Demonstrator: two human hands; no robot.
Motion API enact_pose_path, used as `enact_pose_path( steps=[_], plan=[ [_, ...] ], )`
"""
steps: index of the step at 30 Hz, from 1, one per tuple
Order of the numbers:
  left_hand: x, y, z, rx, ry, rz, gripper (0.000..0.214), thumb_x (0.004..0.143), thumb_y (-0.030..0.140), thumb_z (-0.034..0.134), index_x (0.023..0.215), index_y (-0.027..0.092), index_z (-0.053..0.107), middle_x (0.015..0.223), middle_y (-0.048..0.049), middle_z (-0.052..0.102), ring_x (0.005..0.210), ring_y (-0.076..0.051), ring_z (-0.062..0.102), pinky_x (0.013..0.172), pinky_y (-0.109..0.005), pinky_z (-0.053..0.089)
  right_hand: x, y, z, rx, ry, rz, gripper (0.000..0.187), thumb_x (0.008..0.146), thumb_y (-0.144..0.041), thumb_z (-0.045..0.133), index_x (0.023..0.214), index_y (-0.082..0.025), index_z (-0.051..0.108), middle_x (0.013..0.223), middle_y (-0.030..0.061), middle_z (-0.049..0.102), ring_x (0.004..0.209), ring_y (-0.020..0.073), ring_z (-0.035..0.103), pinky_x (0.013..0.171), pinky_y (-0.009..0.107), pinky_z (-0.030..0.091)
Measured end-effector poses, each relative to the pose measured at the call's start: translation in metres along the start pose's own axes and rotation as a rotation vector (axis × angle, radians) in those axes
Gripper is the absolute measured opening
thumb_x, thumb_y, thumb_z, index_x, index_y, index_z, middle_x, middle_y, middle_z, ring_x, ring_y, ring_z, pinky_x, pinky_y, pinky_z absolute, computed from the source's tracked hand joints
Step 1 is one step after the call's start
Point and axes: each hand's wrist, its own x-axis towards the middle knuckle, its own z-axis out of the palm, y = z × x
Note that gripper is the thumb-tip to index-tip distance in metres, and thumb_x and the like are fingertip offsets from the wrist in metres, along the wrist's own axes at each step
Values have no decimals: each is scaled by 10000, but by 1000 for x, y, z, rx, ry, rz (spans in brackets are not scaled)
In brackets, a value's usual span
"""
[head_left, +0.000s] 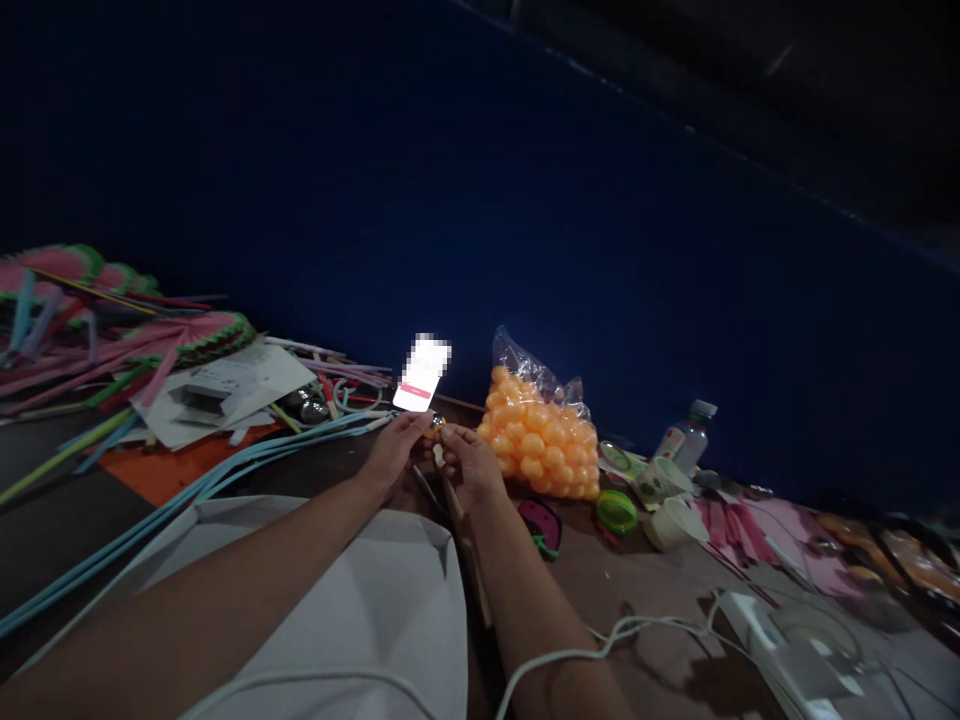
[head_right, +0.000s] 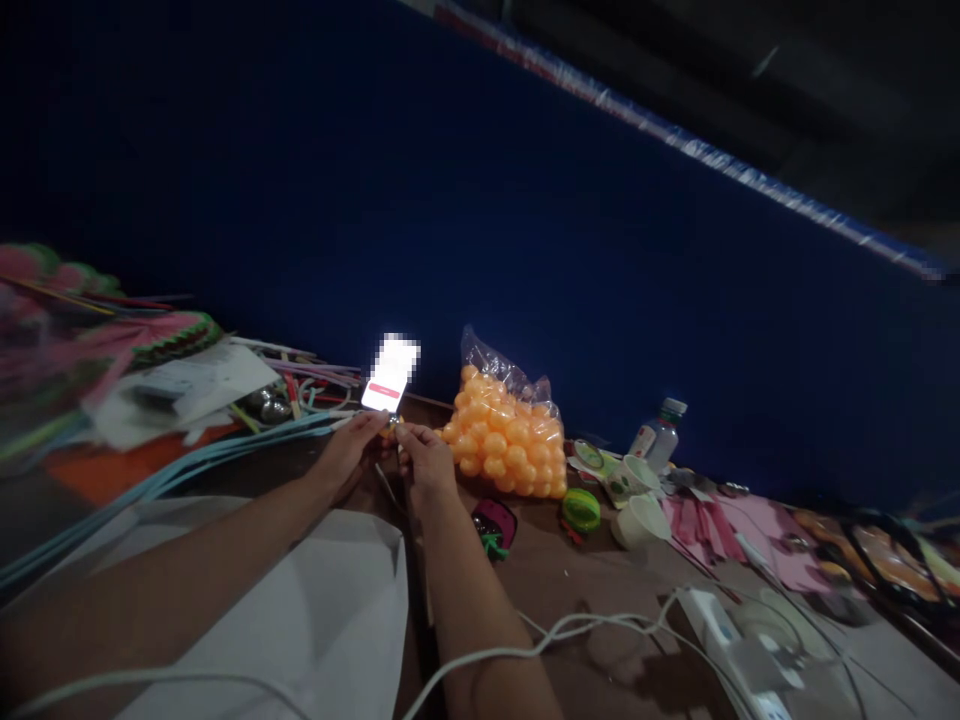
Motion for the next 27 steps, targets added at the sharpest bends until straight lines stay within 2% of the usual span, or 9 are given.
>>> enact_pose_path(
  steps=[27],
  plan=[
    [1, -1, 0, 19, 9, 8, 372, 649, 439, 747, 830, 143, 613, 659, 17, 606, 562, -82, 548, 528, -198, 473, 1, 1, -1, 72, 20, 26, 290, 560, -263, 796, 757, -145, 621, 580, -30, 612, 416, 17, 377, 341, 107, 258]
  ],
)
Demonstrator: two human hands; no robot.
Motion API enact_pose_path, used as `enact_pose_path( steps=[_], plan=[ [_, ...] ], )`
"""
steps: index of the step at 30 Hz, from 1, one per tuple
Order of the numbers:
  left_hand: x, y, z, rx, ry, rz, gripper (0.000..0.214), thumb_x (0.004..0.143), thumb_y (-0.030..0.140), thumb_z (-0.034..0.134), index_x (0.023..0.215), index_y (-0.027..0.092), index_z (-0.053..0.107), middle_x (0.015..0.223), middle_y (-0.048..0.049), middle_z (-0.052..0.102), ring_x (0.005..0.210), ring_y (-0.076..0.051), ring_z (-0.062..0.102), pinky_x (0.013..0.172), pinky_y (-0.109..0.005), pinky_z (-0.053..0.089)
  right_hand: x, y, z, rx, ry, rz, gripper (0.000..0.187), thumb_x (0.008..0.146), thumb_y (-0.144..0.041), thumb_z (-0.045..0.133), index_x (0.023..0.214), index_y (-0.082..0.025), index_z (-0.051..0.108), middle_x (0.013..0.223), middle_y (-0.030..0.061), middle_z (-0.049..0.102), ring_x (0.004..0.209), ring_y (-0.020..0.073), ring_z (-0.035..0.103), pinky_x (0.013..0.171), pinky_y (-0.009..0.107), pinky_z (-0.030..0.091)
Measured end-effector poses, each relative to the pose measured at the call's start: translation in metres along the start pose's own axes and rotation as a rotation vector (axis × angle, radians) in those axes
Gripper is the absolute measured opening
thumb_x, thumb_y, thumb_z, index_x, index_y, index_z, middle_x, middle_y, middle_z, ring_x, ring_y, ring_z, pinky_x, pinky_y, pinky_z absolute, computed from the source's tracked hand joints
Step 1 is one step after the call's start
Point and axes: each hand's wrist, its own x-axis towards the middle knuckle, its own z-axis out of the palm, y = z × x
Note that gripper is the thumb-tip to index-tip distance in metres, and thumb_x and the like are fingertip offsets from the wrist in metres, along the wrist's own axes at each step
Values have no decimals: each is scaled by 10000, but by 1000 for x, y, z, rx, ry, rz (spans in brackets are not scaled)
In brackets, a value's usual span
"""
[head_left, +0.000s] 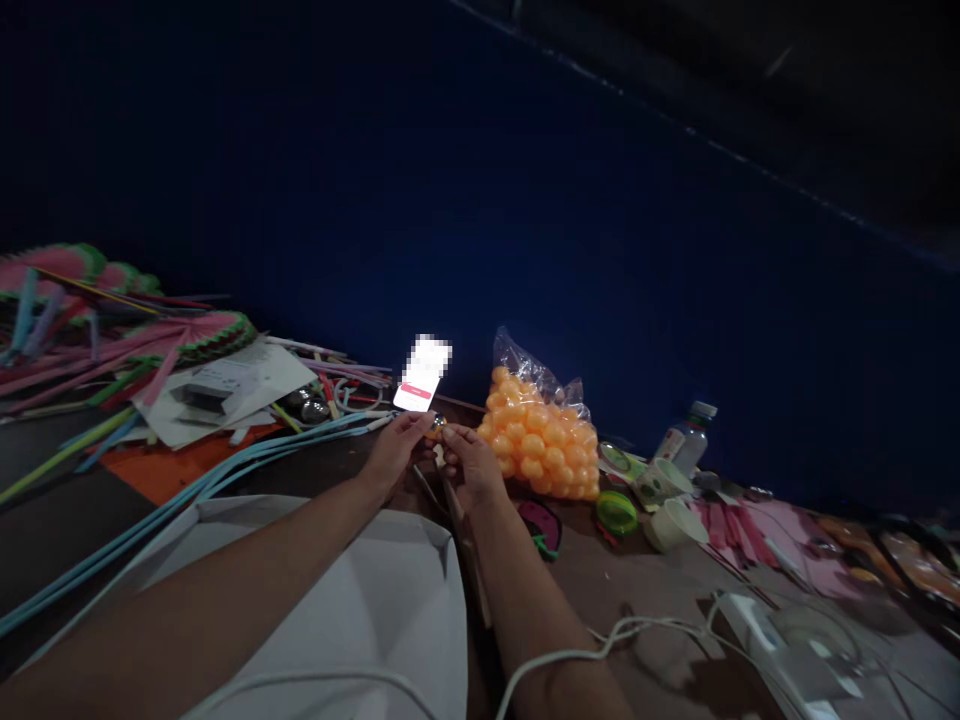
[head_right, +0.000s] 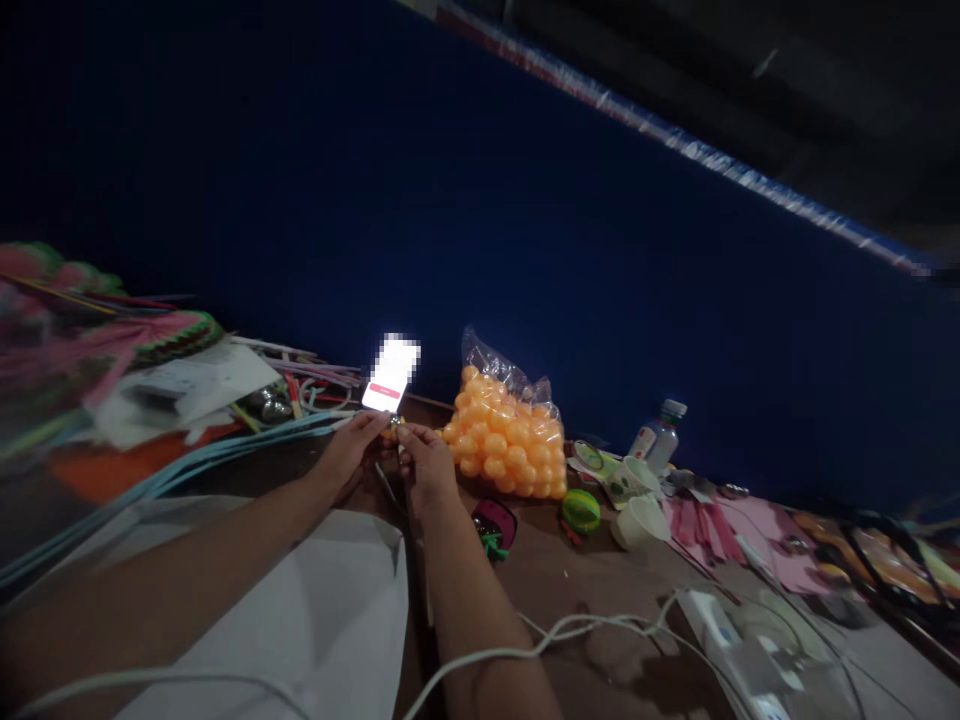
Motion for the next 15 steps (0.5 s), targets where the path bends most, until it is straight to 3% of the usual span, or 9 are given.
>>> enact_pose_path(
  steps=[15],
  plan=[
    [1, -2, -1, 3, -1, 10, 359, 652, 434, 744, 809, 143, 603, 666, 18, 602, 567, -86, 550, 547, -218, 483, -2, -1, 1, -15, 20, -6, 270, 569, -258, 788, 755, -146, 627, 602, -33, 617, 425, 19, 381, 357, 119, 264]
  ],
)
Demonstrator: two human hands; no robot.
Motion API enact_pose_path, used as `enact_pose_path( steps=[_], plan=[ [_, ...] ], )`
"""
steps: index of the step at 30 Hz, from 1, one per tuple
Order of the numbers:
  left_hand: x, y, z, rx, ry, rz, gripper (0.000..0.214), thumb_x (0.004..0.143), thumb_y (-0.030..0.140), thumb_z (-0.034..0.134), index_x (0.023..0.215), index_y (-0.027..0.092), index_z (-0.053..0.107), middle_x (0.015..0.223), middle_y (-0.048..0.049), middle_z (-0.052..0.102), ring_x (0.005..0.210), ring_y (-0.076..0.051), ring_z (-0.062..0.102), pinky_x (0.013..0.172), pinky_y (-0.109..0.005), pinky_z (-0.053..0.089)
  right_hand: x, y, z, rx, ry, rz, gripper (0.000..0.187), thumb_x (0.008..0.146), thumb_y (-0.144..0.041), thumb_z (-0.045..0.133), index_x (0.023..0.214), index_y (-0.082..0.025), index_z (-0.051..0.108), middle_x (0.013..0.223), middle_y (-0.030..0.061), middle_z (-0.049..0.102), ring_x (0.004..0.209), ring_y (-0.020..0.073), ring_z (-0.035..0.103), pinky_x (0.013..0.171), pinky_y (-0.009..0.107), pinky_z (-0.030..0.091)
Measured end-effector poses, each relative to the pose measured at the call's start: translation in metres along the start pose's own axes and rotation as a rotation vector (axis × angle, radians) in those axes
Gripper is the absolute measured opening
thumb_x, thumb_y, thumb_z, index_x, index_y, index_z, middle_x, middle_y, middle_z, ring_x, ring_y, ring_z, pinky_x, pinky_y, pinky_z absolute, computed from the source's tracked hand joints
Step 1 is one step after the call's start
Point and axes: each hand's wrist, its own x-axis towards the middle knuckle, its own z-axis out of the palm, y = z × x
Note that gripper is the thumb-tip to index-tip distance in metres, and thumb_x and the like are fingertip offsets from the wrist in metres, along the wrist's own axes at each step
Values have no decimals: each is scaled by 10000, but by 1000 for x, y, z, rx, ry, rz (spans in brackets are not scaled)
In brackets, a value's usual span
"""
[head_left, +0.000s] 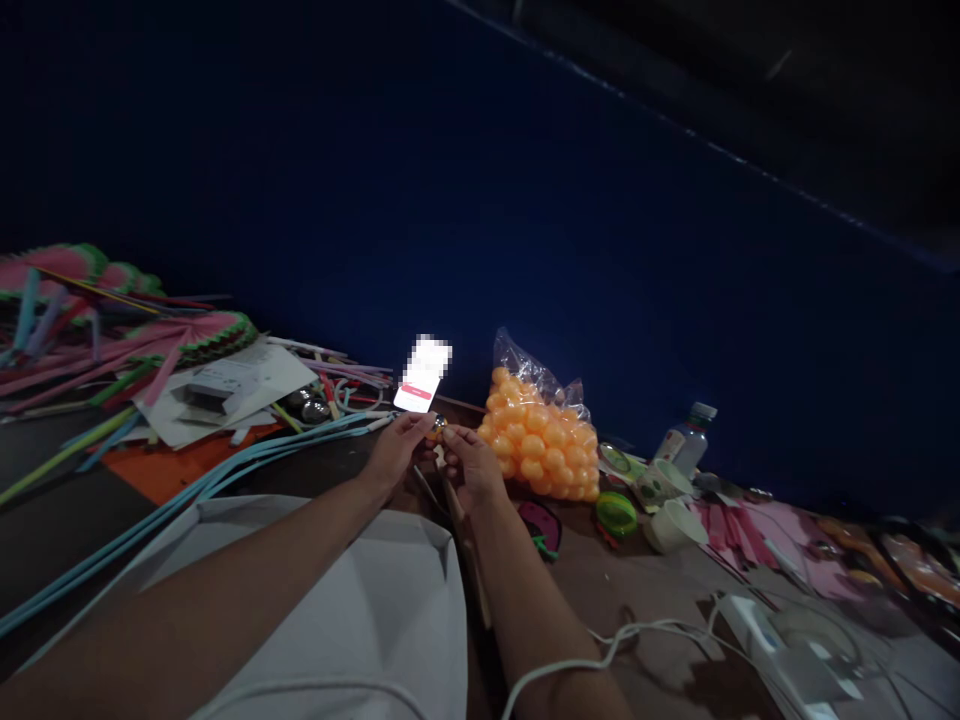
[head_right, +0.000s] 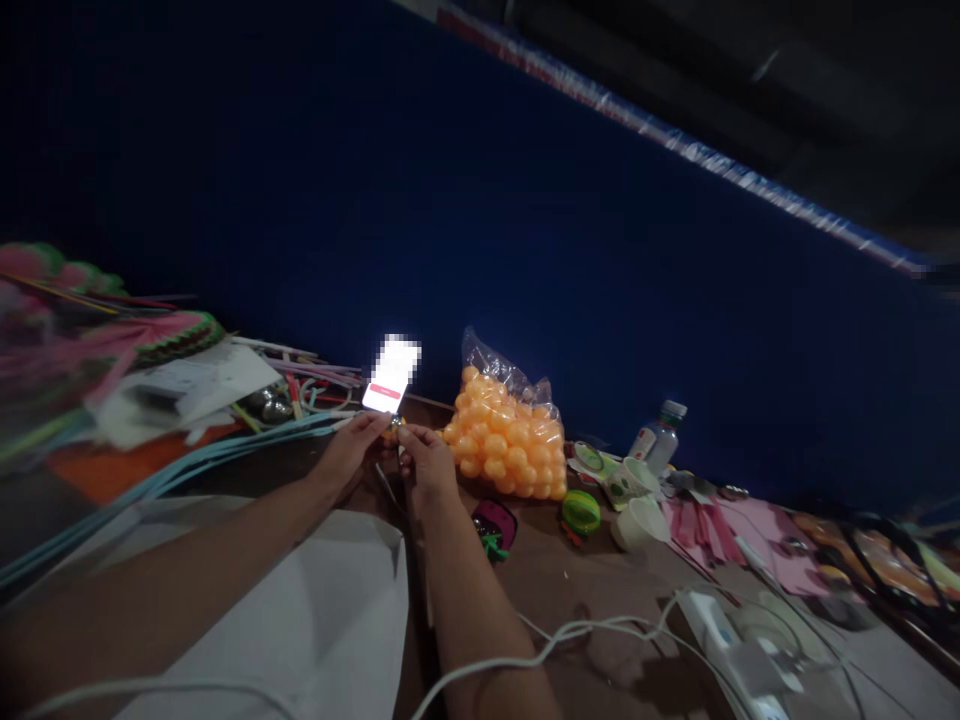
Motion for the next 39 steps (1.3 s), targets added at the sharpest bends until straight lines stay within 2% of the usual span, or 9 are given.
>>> enact_pose_path(
  steps=[15, 30, 39],
  plan=[
    [2, -2, -1, 29, -8, 22, 359, 656, 446, 735, 803, 145, 609, 673, 12, 615, 580, -94, 563, 567, -228, 478, -1, -2, 1, -23, -13, -7, 257, 564, -268, 782, 726, -145, 624, 555, -49, 570, 422, 23, 352, 360, 128, 239],
    [3, -4, -4, 67, 23, 9, 368, 631, 433, 754, 812, 149, 607, 661, 20, 631, 574, -109, 593, 580, -241, 497, 2, 4, -2, -148, 49, -42, 298, 560, -363, 766, 710, -157, 612, 448, -75, 476, 395, 39, 330, 374, 161, 202],
    [1, -3, -2, 45, 15, 15, 364, 613, 414, 768, 809, 150, 612, 687, 15, 644, 576, -114, 603, 606, -263, 514, 2, 4, -3, -154, 17, -55, 262, 581, -350, 756, 696, -160, 618, 445, -69, 482, 397, 45, 338, 380, 164, 207]
  ],
)
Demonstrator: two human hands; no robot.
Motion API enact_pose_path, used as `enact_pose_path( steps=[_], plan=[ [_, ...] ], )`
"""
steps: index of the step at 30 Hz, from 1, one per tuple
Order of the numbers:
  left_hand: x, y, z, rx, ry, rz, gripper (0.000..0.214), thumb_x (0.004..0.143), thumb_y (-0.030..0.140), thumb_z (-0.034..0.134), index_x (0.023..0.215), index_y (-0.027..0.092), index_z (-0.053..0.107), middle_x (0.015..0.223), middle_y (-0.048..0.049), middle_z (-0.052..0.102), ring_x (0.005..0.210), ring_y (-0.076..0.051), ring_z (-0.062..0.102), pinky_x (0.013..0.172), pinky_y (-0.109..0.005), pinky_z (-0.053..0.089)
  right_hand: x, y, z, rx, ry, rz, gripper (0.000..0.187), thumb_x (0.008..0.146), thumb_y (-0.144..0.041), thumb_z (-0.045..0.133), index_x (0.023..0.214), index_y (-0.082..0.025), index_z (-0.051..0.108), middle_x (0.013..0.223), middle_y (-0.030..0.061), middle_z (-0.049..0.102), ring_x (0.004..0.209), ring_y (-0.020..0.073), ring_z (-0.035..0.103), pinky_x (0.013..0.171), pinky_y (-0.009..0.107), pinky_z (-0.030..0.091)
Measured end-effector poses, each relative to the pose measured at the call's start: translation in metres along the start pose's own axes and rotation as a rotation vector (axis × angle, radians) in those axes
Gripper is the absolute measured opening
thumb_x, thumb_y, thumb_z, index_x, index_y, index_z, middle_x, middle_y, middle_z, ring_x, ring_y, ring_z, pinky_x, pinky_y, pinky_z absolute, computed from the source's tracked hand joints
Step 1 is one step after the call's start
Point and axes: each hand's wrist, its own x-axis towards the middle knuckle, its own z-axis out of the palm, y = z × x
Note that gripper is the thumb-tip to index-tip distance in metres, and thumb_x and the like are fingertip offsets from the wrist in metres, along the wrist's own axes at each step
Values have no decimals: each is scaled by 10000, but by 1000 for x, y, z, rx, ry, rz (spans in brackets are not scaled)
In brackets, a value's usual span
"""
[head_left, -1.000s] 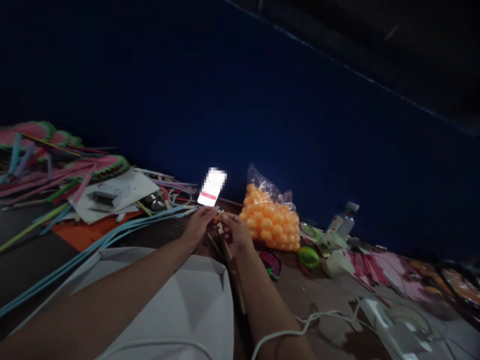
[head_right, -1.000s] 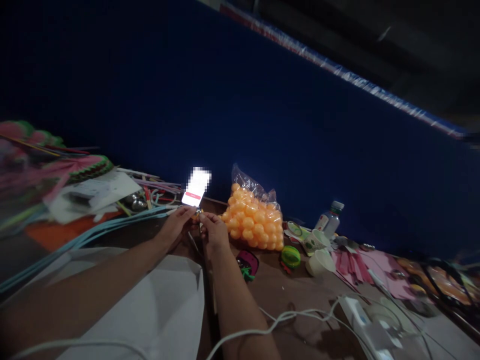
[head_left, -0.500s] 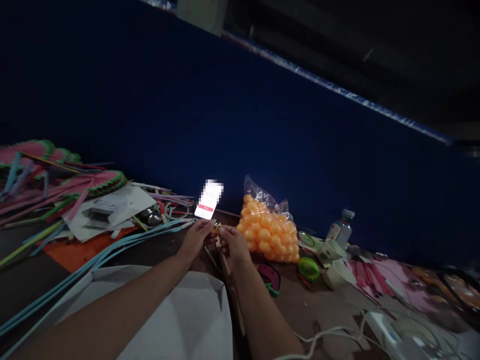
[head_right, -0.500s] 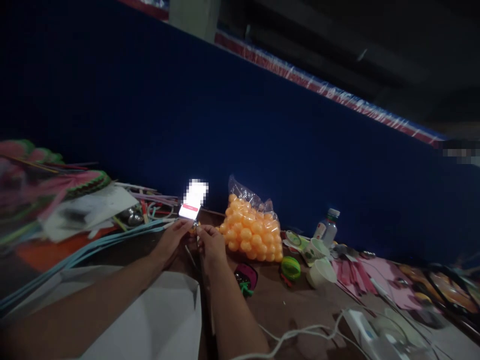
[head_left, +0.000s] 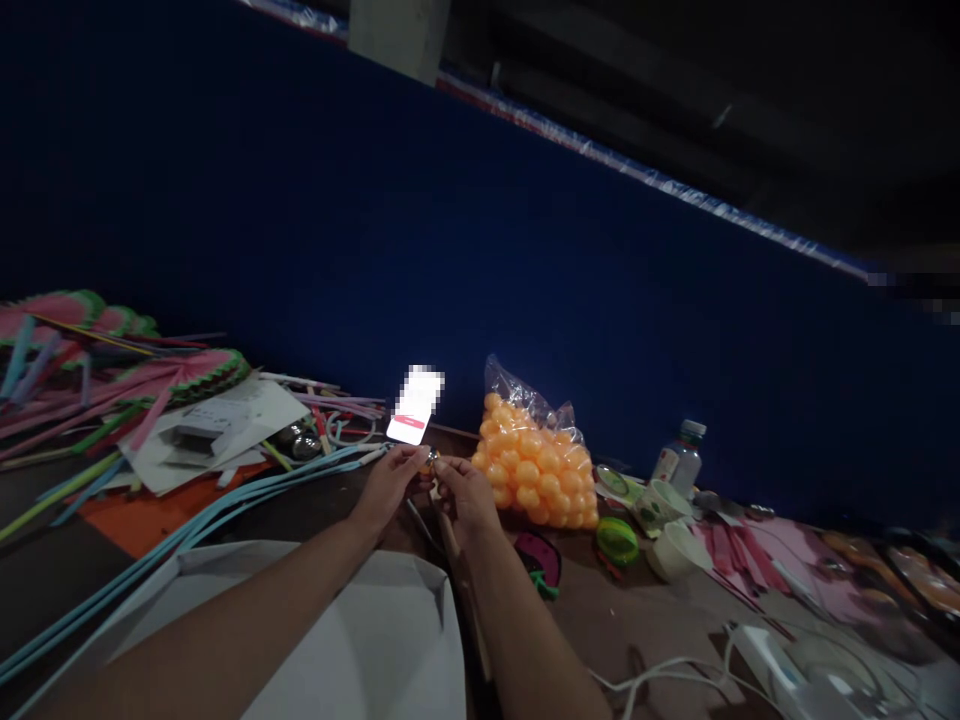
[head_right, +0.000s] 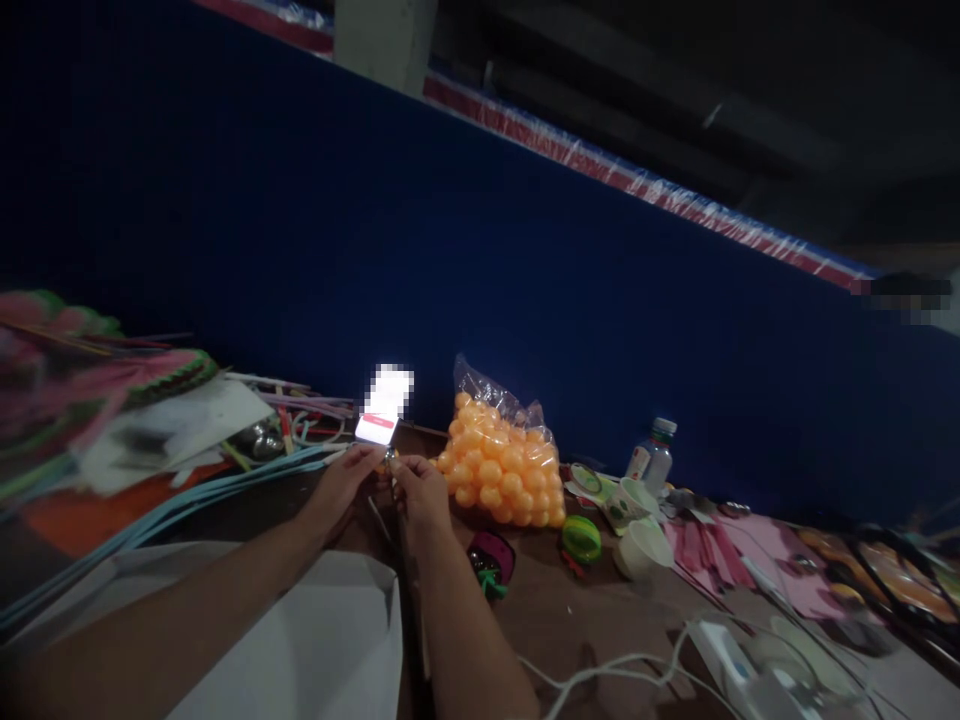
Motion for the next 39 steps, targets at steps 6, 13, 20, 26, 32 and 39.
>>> enact_pose_path(
  steps=[6, 13, 20, 26, 32, 39],
  plan=[
    [0, 1, 0, 13, 8, -10, 359, 617, 414, 766, 803, 153, 605, 680, 20, 642, 577, -107, 601, 608, -253, 516, -3, -3, 4, 2, 33, 15, 251, 572, -334, 750, 686, -161, 609, 444, -70, 490, 391, 43, 341, 378, 160, 201],
    [0, 0, 0, 12, 10, -1, 361, 620, 415, 765, 812, 154, 607, 673, 21, 642, 573, -108, 606, 611, -255, 521, -3, -3, 4, 12, 48, 21, 227, 584, -311, 732, 696, -162, 604, 435, -75, 485, 384, 45, 346, 384, 167, 194],
    [-1, 0, 2, 0, 4, -9, 354, 614, 401, 770, 811, 155, 609, 659, 22, 640, 568, -114, 608, 601, -255, 516, -2, -1, 4, 47, 49, 26, 205, 582, -298, 726, 659, -161, 595, 442, -67, 493, 386, 44, 372, 378, 158, 240],
    [-3, 2, 4, -16, 10, -4, 350, 604, 400, 773, 790, 152, 610, 643, 19, 637, 551, -113, 595, 571, -247, 500, -2, -1, 3, 82, 40, 41, 245, 569, -303, 758, 690, -157, 602, 471, -55, 531, 397, 45, 414, 376, 145, 310],
    [-1, 0, 2, -17, -5, -12, 356, 618, 409, 764, 807, 153, 603, 643, 22, 635, 553, -114, 600, 574, -249, 505, -1, -1, 4, 126, 23, 29, 305, 560, -287, 787, 747, -160, 583, 583, -13, 631, 437, 56, 483, 386, 142, 379],
    [-2, 1, 3, -15, -3, -26, 348, 619, 406, 762, 801, 160, 597, 650, 20, 636, 547, -122, 615, 561, -258, 517, 0, -6, 8, 178, 22, 75, 261, 584, -203, 766, 774, -152, 594, 540, -22, 608, 419, 65, 488, 374, 146, 398]
  ],
)
